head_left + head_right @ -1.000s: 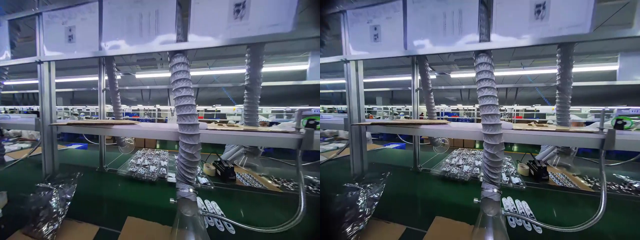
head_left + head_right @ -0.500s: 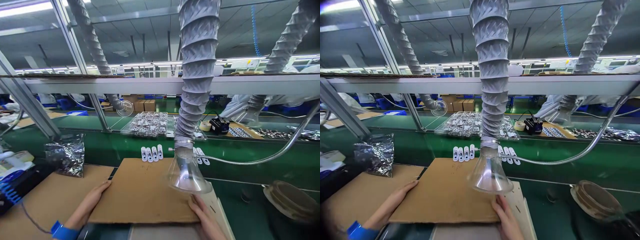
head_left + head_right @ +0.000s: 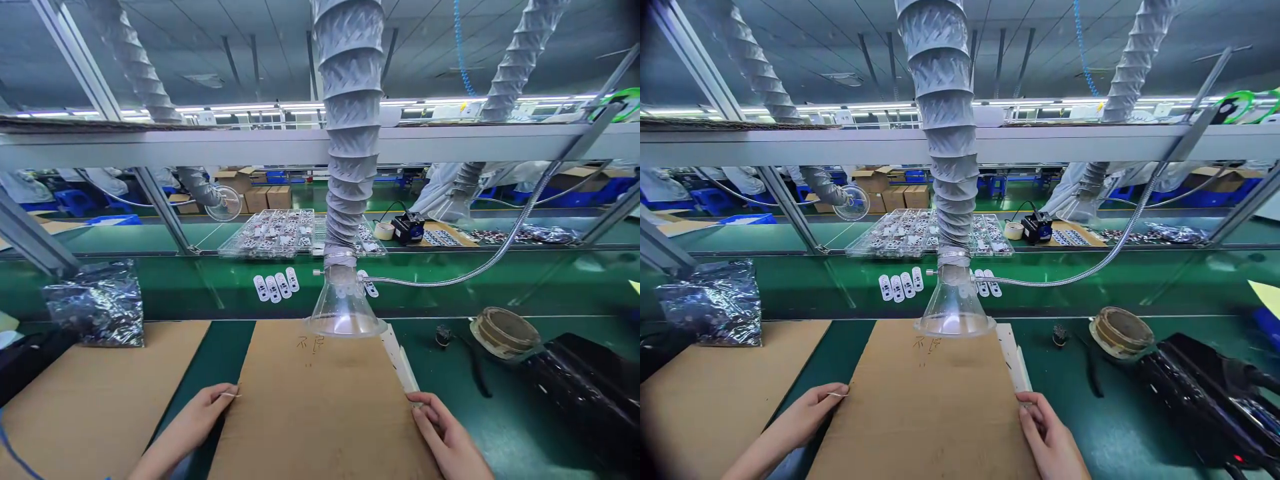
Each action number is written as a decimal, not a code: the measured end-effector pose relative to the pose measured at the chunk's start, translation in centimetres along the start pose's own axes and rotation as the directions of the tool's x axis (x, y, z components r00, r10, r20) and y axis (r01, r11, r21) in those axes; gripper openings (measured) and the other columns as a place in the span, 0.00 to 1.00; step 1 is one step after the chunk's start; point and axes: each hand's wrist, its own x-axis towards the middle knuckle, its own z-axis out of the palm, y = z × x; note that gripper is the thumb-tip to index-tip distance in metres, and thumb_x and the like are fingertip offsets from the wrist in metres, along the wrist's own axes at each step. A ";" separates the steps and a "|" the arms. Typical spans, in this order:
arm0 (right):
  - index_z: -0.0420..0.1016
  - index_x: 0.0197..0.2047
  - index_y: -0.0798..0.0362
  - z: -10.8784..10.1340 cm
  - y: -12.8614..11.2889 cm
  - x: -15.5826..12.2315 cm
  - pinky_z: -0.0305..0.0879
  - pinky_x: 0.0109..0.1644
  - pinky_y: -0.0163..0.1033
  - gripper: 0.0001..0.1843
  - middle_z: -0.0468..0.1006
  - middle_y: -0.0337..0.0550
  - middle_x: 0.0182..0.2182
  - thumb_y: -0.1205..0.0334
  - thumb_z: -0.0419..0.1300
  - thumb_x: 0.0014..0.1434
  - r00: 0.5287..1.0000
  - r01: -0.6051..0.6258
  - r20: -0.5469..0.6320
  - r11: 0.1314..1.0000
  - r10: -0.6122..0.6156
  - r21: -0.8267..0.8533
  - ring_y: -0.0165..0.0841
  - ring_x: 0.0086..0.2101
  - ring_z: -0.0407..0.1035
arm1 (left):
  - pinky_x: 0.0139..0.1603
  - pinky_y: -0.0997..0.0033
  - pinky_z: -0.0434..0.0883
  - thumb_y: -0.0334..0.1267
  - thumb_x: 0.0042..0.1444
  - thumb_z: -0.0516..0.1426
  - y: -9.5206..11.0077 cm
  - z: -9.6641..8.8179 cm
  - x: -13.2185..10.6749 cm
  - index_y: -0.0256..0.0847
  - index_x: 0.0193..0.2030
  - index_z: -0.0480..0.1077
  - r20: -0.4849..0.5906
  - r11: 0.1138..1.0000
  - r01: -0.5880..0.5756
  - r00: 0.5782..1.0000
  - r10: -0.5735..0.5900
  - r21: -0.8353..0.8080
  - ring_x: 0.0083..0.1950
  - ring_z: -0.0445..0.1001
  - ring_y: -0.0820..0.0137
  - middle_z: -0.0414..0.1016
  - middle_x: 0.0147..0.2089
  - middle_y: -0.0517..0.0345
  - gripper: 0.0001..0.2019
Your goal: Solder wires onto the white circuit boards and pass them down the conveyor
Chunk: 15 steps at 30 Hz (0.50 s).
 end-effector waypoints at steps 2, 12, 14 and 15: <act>0.81 0.50 0.46 -0.3 0.2 0.3 0.78 0.41 0.38 0.32 0.88 0.44 0.37 0.26 0.60 0.63 0.996 -0.020 0.088 1.000 0.022 -0.023 0.43 0.38 0.82 | 0.59 0.60 0.74 0.73 0.55 0.57 0.2 -0.8 0.6 0.41 0.39 0.80 0.002 0.996 -0.035 0.999 0.035 0.087 0.55 0.79 0.48 0.84 0.43 0.49 0.33; 0.80 0.32 0.42 -0.8 -3.0 5.2 0.62 0.30 0.41 0.22 0.74 0.38 0.20 0.36 0.57 0.65 0.999 0.048 0.030 0.954 -0.041 -0.296 0.42 0.23 0.69 | 0.33 0.68 0.65 0.67 0.58 0.57 4.4 -2.7 3.8 0.42 0.38 0.80 -0.096 0.990 0.018 0.995 -0.005 0.137 0.34 0.70 0.61 0.73 0.33 0.55 0.27; 0.81 0.33 0.43 -0.5 -5.1 7.9 0.64 0.32 0.41 0.20 0.78 0.40 0.23 0.38 0.59 0.63 0.993 0.084 0.103 0.952 -0.056 -0.294 0.42 0.25 0.71 | 0.27 0.71 0.58 0.67 0.60 0.56 6.7 -2.2 5.5 0.41 0.39 0.79 -0.056 0.994 0.003 0.998 0.003 0.105 0.29 0.63 0.67 0.67 0.31 0.59 0.28; 0.81 0.33 0.44 -0.1 -6.1 9.4 0.65 0.33 0.41 0.18 0.80 0.40 0.24 0.41 0.60 0.62 0.990 0.108 0.122 0.956 -0.077 -0.272 0.42 0.26 0.72 | 0.25 0.71 0.53 0.68 0.59 0.56 7.9 -1.8 6.6 0.40 0.40 0.78 -0.041 0.997 0.019 0.999 -0.015 0.078 0.25 0.58 0.70 0.64 0.29 0.61 0.29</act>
